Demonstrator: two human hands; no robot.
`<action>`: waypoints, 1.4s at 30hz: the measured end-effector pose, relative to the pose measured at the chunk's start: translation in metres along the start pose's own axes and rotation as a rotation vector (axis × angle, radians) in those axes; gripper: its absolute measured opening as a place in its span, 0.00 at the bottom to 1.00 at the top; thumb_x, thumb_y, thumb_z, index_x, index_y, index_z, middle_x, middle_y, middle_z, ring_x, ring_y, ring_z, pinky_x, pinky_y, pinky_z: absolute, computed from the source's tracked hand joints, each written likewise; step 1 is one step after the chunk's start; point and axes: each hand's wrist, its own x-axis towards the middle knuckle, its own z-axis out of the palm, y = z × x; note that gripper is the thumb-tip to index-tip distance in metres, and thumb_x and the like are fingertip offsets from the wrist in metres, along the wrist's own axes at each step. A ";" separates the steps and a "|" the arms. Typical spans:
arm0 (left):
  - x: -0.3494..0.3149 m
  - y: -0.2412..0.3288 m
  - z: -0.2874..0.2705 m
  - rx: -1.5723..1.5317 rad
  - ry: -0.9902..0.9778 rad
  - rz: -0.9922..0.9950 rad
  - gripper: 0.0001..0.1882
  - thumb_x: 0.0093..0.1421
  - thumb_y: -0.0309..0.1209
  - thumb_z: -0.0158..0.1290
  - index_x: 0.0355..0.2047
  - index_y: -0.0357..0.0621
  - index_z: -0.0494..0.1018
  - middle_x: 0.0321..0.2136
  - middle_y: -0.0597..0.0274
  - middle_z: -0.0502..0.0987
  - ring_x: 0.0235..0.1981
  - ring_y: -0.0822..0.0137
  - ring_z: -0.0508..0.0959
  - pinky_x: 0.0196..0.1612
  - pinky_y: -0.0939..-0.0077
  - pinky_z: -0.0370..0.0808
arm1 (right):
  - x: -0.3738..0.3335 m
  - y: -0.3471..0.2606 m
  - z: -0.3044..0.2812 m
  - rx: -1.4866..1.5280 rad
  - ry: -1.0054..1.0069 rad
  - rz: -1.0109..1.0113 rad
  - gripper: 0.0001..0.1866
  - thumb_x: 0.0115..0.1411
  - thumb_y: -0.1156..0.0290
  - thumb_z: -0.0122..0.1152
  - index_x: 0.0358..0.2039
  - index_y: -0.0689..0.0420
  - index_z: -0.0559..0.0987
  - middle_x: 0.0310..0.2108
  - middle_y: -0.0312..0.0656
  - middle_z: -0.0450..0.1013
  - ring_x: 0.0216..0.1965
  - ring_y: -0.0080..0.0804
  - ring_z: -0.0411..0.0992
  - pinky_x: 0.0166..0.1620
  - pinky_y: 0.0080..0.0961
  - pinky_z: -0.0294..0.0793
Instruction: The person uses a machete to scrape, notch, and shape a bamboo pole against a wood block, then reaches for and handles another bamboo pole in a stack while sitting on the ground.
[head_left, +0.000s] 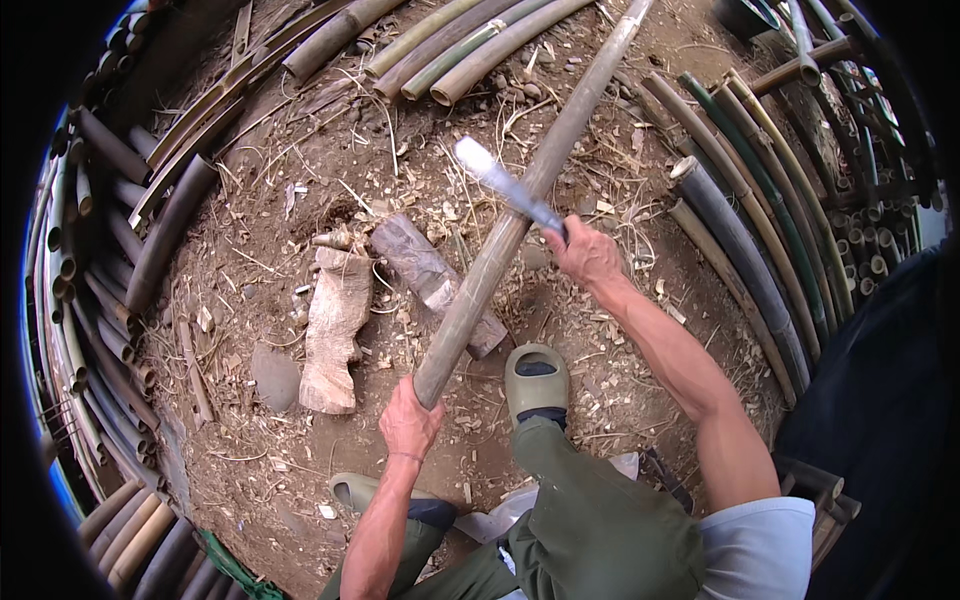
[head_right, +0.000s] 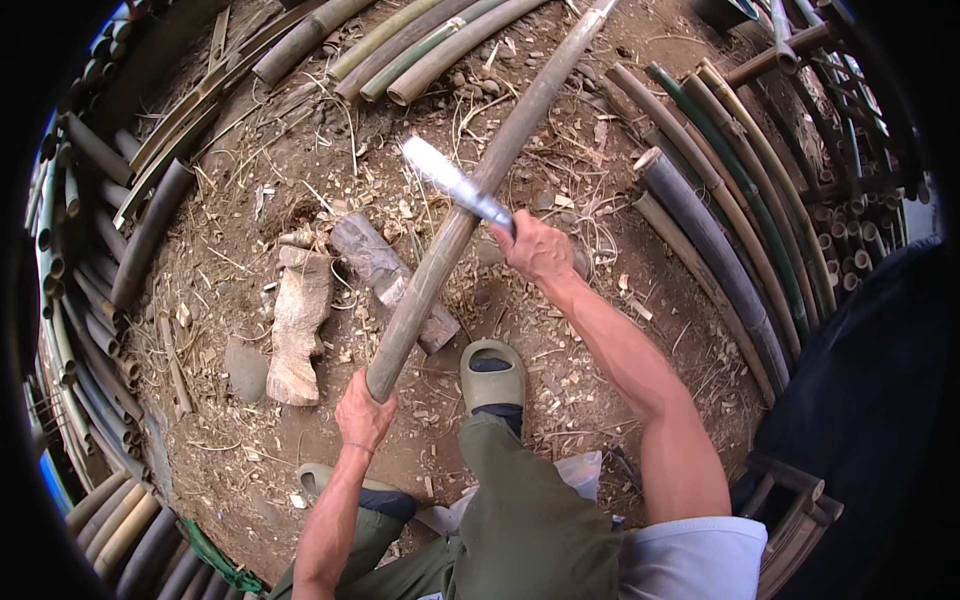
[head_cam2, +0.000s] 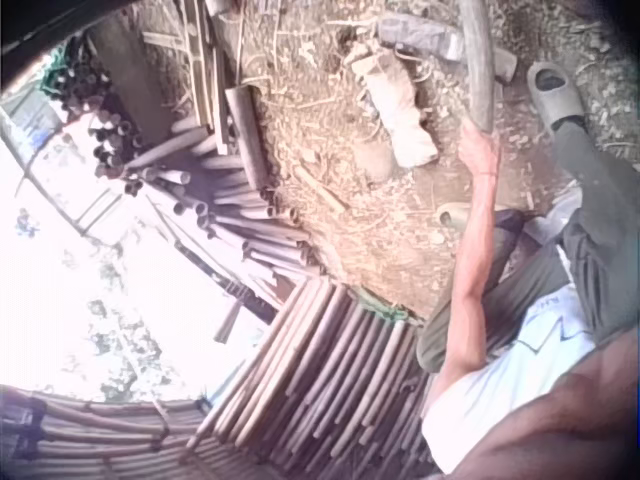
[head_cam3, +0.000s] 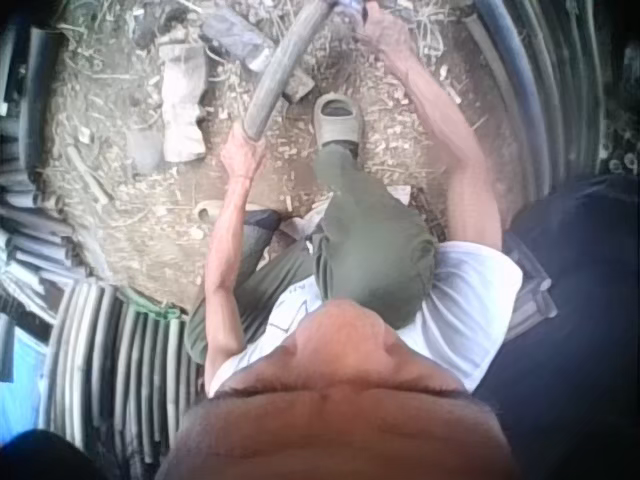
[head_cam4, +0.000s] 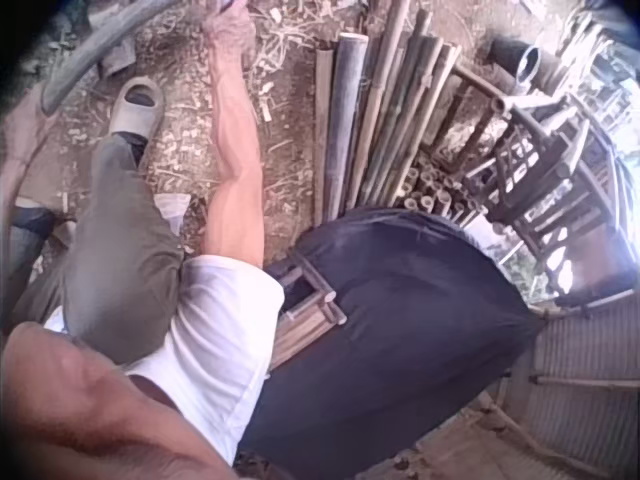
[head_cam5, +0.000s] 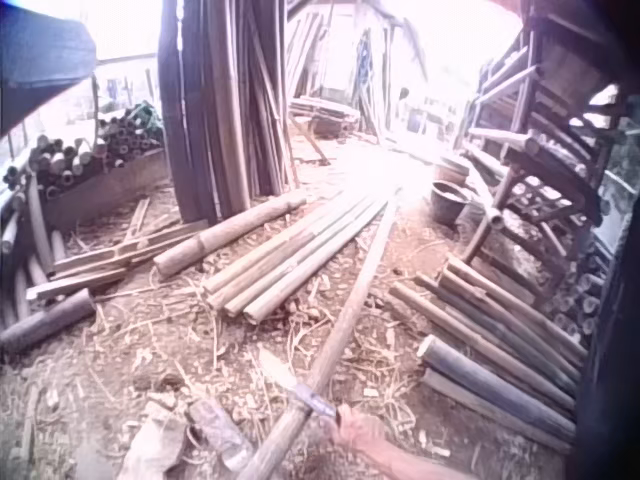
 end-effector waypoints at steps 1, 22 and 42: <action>-0.001 -0.004 -0.001 0.006 0.042 0.032 0.29 0.51 0.39 0.64 0.52 0.44 0.69 0.41 0.46 0.78 0.41 0.43 0.80 0.44 0.51 0.76 | 0.009 -0.005 -0.007 0.030 0.027 0.168 0.31 0.68 0.37 0.42 0.28 0.56 0.71 0.20 0.47 0.74 0.18 0.39 0.74 0.19 0.40 0.72; 0.007 -0.027 -0.011 -0.296 -0.320 -0.046 0.36 0.43 0.48 0.64 0.49 0.39 0.74 0.33 0.38 0.81 0.38 0.43 0.82 0.43 0.55 0.77 | -0.016 -0.009 0.009 -0.066 -0.025 -0.484 0.31 0.69 0.37 0.38 0.27 0.53 0.69 0.16 0.36 0.67 0.12 0.24 0.62 0.12 0.27 0.63; 0.023 -0.023 -0.022 -0.281 -0.354 0.063 0.34 0.48 0.39 0.65 0.52 0.33 0.69 0.33 0.54 0.81 0.30 0.60 0.80 0.36 0.65 0.77 | 0.005 0.015 0.019 0.051 0.118 -0.124 0.29 0.71 0.39 0.37 0.27 0.52 0.69 0.15 0.35 0.65 0.12 0.23 0.60 0.12 0.26 0.63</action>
